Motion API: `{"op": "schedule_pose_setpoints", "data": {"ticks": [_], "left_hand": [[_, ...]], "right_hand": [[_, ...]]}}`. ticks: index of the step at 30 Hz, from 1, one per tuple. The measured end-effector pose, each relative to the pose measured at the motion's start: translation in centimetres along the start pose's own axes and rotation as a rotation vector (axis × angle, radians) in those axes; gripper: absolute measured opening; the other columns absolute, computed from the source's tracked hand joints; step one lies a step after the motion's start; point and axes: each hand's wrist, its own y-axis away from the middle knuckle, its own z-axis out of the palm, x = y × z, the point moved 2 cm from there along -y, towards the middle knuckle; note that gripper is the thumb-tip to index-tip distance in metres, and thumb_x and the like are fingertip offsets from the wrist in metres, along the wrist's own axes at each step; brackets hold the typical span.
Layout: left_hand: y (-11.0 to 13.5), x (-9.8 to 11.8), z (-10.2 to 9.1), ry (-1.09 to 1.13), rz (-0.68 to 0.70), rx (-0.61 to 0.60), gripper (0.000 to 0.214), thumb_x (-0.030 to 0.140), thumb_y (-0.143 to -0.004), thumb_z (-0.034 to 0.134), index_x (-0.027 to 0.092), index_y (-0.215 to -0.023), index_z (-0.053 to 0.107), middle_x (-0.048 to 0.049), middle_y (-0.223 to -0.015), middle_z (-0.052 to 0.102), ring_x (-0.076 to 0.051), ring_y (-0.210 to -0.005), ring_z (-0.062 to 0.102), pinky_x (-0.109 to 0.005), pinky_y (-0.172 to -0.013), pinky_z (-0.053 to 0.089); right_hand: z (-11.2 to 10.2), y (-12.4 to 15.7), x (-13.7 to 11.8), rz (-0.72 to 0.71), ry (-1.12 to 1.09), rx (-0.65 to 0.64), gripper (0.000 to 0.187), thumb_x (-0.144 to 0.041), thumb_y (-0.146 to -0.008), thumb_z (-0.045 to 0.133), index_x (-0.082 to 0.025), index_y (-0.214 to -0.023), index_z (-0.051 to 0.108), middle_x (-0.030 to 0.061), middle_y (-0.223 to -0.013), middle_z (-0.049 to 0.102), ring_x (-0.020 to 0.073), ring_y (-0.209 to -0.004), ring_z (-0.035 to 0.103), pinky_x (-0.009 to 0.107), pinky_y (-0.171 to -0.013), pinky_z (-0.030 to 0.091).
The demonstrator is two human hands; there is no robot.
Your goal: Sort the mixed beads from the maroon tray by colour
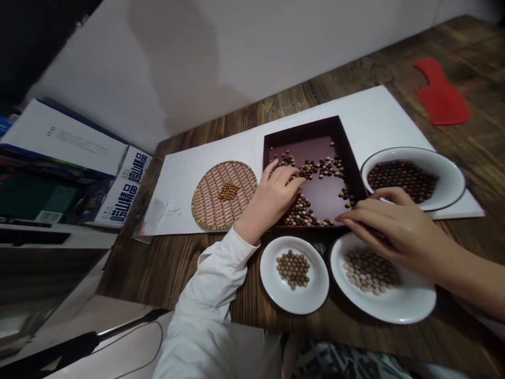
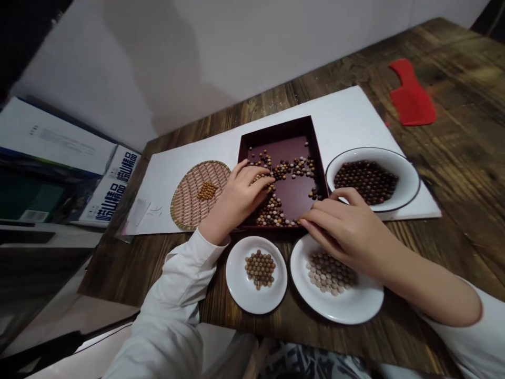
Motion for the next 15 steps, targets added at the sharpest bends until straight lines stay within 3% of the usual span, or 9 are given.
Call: {"op": "schedule_pose_setpoints", "data": {"ticks": [5, 15], "left_hand": [[-0.1, 0.5, 1.3, 0.106, -0.061, -0.21, 0.042, 0.032, -0.096, 0.052, 0.011, -0.133, 0.054, -0.0134, -0.139, 0.055, -0.026, -0.127, 0.052, -0.041, -0.105, 0.044], [0.0, 0.2, 1.1, 0.204, -0.118, -0.303, 0.024, 0.01, -0.097, 0.041, 0.012, -0.114, 0.058, -0.011, -0.115, 0.06, -0.021, -0.108, 0.059, -0.034, -0.095, 0.049]], "right_hand": [[0.0, -0.1, -0.1, -0.009, 0.005, -0.001, 0.009, -0.017, -0.097, 0.049, -0.019, -0.099, 0.058, 0.0003, -0.08, 0.066, 0.0146, -0.071, 0.06, 0.037, -0.084, 0.036], [0.1, -0.1, -0.1, -0.011, -0.009, 0.026, 0.01, -0.015, -0.095, 0.05, -0.019, -0.096, 0.06, 0.0002, -0.079, 0.066, 0.0142, -0.069, 0.059, 0.036, -0.084, 0.036]]}}
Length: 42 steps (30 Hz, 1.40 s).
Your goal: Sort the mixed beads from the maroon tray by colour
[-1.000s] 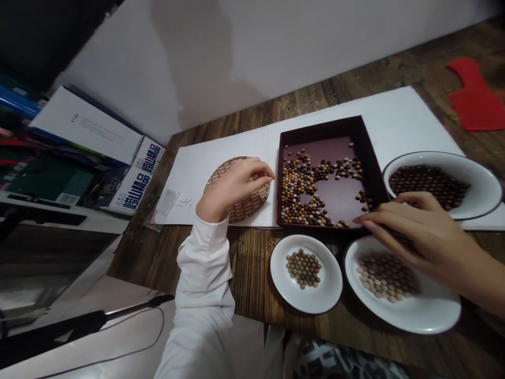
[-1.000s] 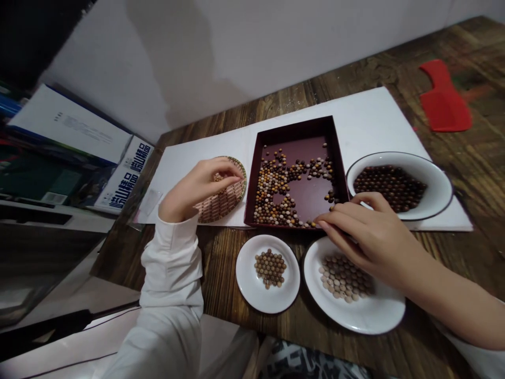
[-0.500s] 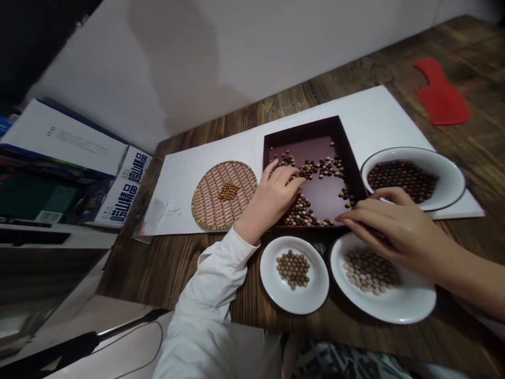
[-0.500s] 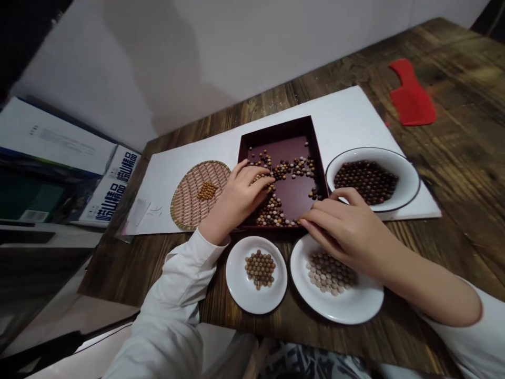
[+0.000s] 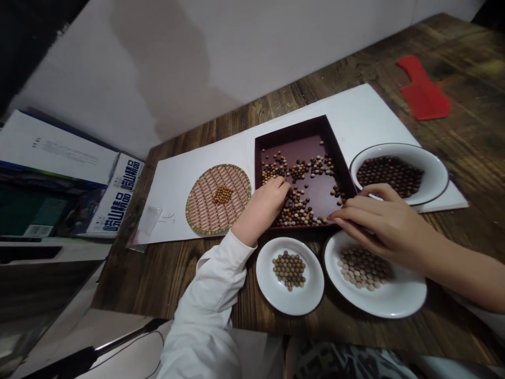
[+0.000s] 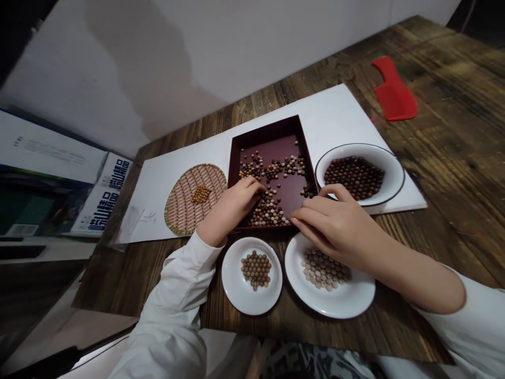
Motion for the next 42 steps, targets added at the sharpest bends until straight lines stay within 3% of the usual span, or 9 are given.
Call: {"op": "schedule_pose_setpoints", "data": {"ticks": [12, 18, 23, 30, 35, 39, 42], "left_hand": [[0.1, 0.0, -0.2, 0.155, -0.08, -0.002, 0.019, 0.009, -0.096, 0.041, 0.016, -0.101, 0.057, -0.0081, -0.105, 0.062, -0.02, -0.099, 0.062, -0.031, -0.09, 0.05], [-0.1, -0.6, 0.2, 0.318, -0.011, 0.088, 0.01, 0.014, -0.094, 0.051, 0.014, -0.099, 0.059, -0.0072, -0.102, 0.065, -0.019, -0.098, 0.062, -0.032, -0.09, 0.049], [-0.1, -1.0, -0.8, 0.537, 0.001, 0.142, 0.009, 0.018, -0.092, 0.057, 0.014, -0.098, 0.064, -0.0056, -0.101, 0.069, -0.015, -0.096, 0.064, -0.028, -0.09, 0.048], [0.1, 0.1, -1.4, 0.901, -0.074, 0.056, 0.013, 0.026, -0.088, 0.065, 0.015, -0.095, 0.068, -0.0051, -0.102, 0.071, -0.015, -0.096, 0.064, -0.029, -0.091, 0.048], [0.2, 2.2, -0.6, 1.196, -0.074, -0.112, 0.017, 0.027, -0.086, 0.068, 0.014, -0.098, 0.068, -0.0041, -0.096, 0.069, -0.012, -0.084, 0.063, -0.024, -0.079, 0.049], [0.2, 3.1, -0.7, 1.19, 0.03, -0.151, 0.011, 0.023, -0.087, 0.066, 0.014, -0.092, 0.066, -0.0034, -0.092, 0.066, -0.013, -0.087, 0.062, -0.024, -0.082, 0.047], [0.1, 3.3, -1.1, 1.112, 0.108, -0.17, 0.012, 0.024, -0.089, 0.062, 0.013, -0.088, 0.065, -0.0036, -0.09, 0.065, -0.013, -0.088, 0.061, -0.024, -0.083, 0.046]], "right_hand": [[-0.1, 0.0, 0.0, -0.007, -0.009, 0.015, 0.009, -0.013, -0.095, 0.051, -0.019, -0.098, 0.058, 0.0001, -0.081, 0.067, 0.0143, -0.07, 0.06, 0.036, -0.084, 0.036], [-0.1, -0.1, -0.1, 0.003, -0.002, 0.003, 0.009, -0.016, -0.095, 0.05, -0.019, -0.094, 0.058, -0.0004, -0.078, 0.066, 0.014, -0.069, 0.059, 0.036, -0.085, 0.036], [0.0, 0.0, 0.0, -0.002, 0.007, 0.007, 0.009, -0.016, -0.095, 0.05, -0.019, -0.094, 0.059, -0.0002, -0.078, 0.066, 0.0138, -0.068, 0.059, 0.036, -0.085, 0.035], [-0.1, -0.1, -0.2, 0.037, -0.014, 0.007, 0.011, -0.017, -0.097, 0.049, -0.02, -0.103, 0.058, -0.0022, -0.077, 0.066, 0.0117, -0.066, 0.058, 0.033, -0.085, 0.036], [0.0, 0.1, -0.1, 0.064, -0.04, -0.003, 0.032, -0.014, -0.096, 0.049, -0.02, -0.128, 0.05, -0.0015, -0.081, 0.064, 0.0127, -0.073, 0.058, 0.032, -0.084, 0.037], [0.1, 0.4, 0.0, 0.02, -0.022, -0.062, 0.051, -0.008, -0.095, 0.047, -0.022, -0.144, 0.038, -0.0003, -0.085, 0.061, 0.0137, -0.077, 0.054, 0.034, -0.085, 0.036], [0.2, 0.5, -0.1, -0.029, 0.02, -0.091, 0.049, -0.004, -0.094, 0.046, -0.023, -0.139, 0.043, 0.0019, -0.089, 0.061, 0.0149, -0.082, 0.052, 0.036, -0.085, 0.036]]}}
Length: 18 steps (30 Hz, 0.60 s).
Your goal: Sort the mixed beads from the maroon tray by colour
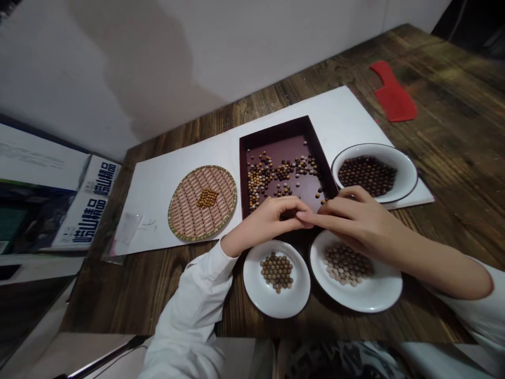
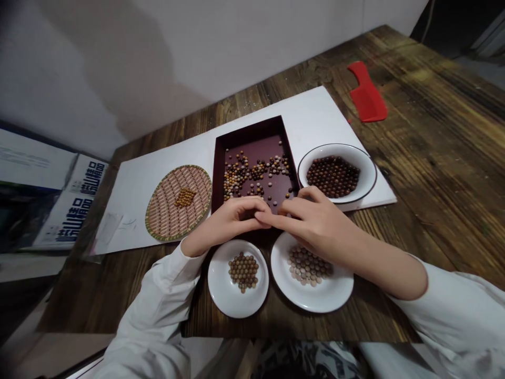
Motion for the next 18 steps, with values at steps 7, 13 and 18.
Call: {"op": "schedule_pose_setpoints", "data": {"ticks": [7, 13, 18], "left_hand": [[-0.03, -0.15, -0.01, -0.049, 0.003, -0.013, 0.018, 0.032, -0.09, 0.062, 0.014, -0.091, 0.065, -0.0039, -0.094, 0.065, -0.014, -0.09, 0.06, -0.025, -0.085, 0.044], [-0.01, -0.42, 0.05, -0.058, -0.01, -0.021, 0.018, 0.032, -0.089, 0.064, 0.014, -0.093, 0.065, -0.0035, -0.092, 0.066, -0.014, -0.086, 0.06, -0.026, -0.083, 0.045], [-0.03, -0.53, 0.04, -0.031, -0.016, -0.023, 0.015, 0.027, -0.088, 0.065, 0.013, -0.094, 0.065, -0.0038, -0.092, 0.067, -0.013, -0.086, 0.061, -0.025, -0.081, 0.045]], "right_hand": [[-0.12, -0.33, 0.05, -0.039, -0.002, 0.038, 0.035, -0.008, -0.094, 0.047, -0.019, -0.127, 0.052, 0.0018, -0.086, 0.064, 0.0141, -0.078, 0.055, 0.033, -0.081, 0.038], [-0.11, -0.41, 0.13, -0.009, -0.034, 0.038, 0.032, -0.011, -0.096, 0.046, -0.023, -0.124, 0.053, -0.0007, -0.084, 0.066, 0.0121, -0.075, 0.059, 0.032, -0.081, 0.039], [-0.45, -0.45, 0.06, -0.028, -0.014, 0.055, 0.03, -0.01, -0.095, 0.047, -0.023, -0.121, 0.053, -0.0013, -0.083, 0.068, 0.0115, -0.073, 0.059, 0.032, -0.084, 0.039]]}}
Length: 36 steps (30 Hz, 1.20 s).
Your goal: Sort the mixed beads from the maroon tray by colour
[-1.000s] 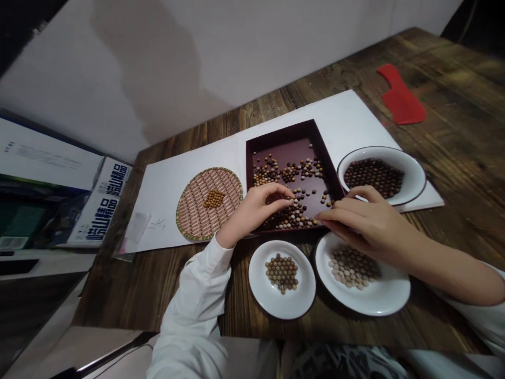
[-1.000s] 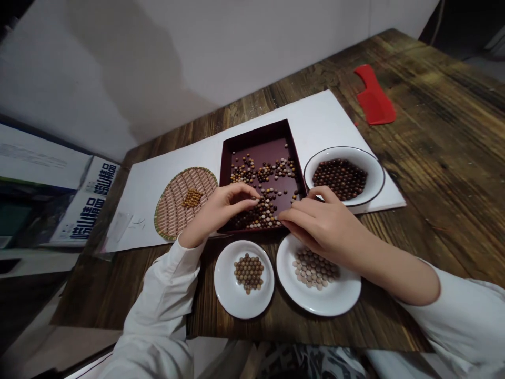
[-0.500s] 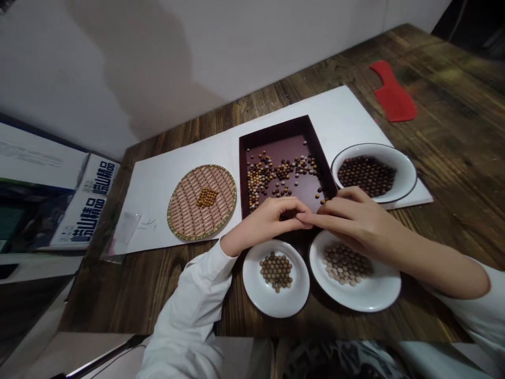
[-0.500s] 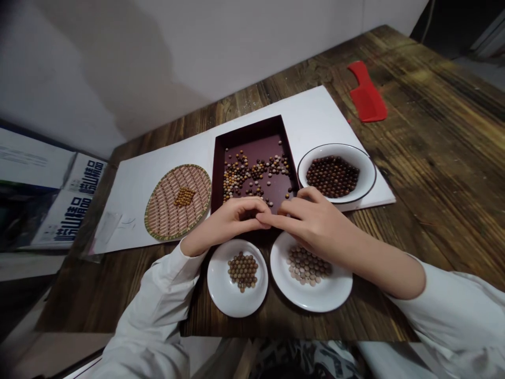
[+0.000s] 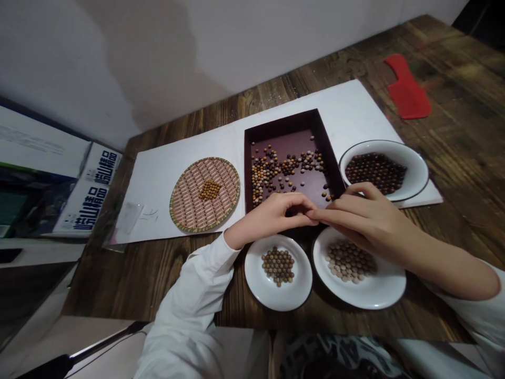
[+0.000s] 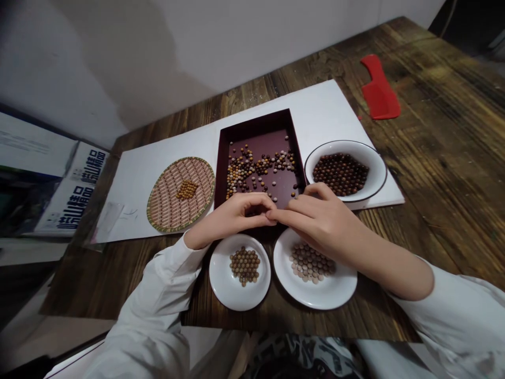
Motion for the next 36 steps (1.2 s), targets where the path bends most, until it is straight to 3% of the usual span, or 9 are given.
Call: {"op": "schedule_pose_setpoints", "data": {"ticks": [10, 16, 23, 36], "left_hand": [[0.1, 0.0, -0.1, 0.0, 0.019, -0.004, 0.015, 0.026, -0.089, 0.062, 0.013, -0.096, 0.066, -0.0051, -0.099, 0.07, -0.016, -0.092, 0.064, -0.027, -0.084, 0.046], [0.0, 0.4, -0.1, 0.041, 0.032, 0.001, 0.015, 0.026, -0.089, 0.064, 0.012, -0.093, 0.066, -0.0052, -0.096, 0.069, -0.015, -0.092, 0.063, -0.027, -0.086, 0.046], [0.0, 0.1, -0.1, 0.05, 0.012, 0.026, 0.015, 0.025, -0.089, 0.063, 0.011, -0.093, 0.065, -0.0053, -0.096, 0.068, -0.015, -0.094, 0.062, -0.027, -0.089, 0.047], [0.0, -0.2, -0.3, 0.025, 0.03, 0.009, 0.021, 0.03, -0.089, 0.063, 0.01, -0.094, 0.066, -0.0058, -0.097, 0.069, -0.014, -0.093, 0.063, -0.026, -0.087, 0.047]], "right_hand": [[-0.5, 0.1, -0.5, -0.004, 0.095, -0.02, 0.023, -0.01, -0.094, 0.052, -0.021, -0.114, 0.054, 0.0019, -0.086, 0.072, 0.0135, -0.072, 0.059, 0.038, -0.088, 0.038], [-1.2, -0.4, -1.6, 0.016, 0.021, 0.073, 0.019, -0.013, -0.092, 0.058, -0.021, -0.109, 0.055, 0.0049, -0.094, 0.07, 0.0153, -0.083, 0.059, 0.037, -0.082, 0.04], [0.3, -0.2, -4.9, 0.004, -0.249, -0.036, 0.005, -0.019, -0.092, 0.058, -0.019, -0.097, 0.061, 0.0017, -0.082, 0.063, 0.0153, -0.076, 0.054, 0.033, -0.074, 0.04], [1.5, 0.4, -5.8, -0.087, -0.17, -0.121, 0.019, -0.016, -0.098, 0.045, -0.018, -0.094, 0.064, 0.0014, -0.078, 0.06, 0.0168, -0.072, 0.044, 0.034, -0.072, 0.033]]}}
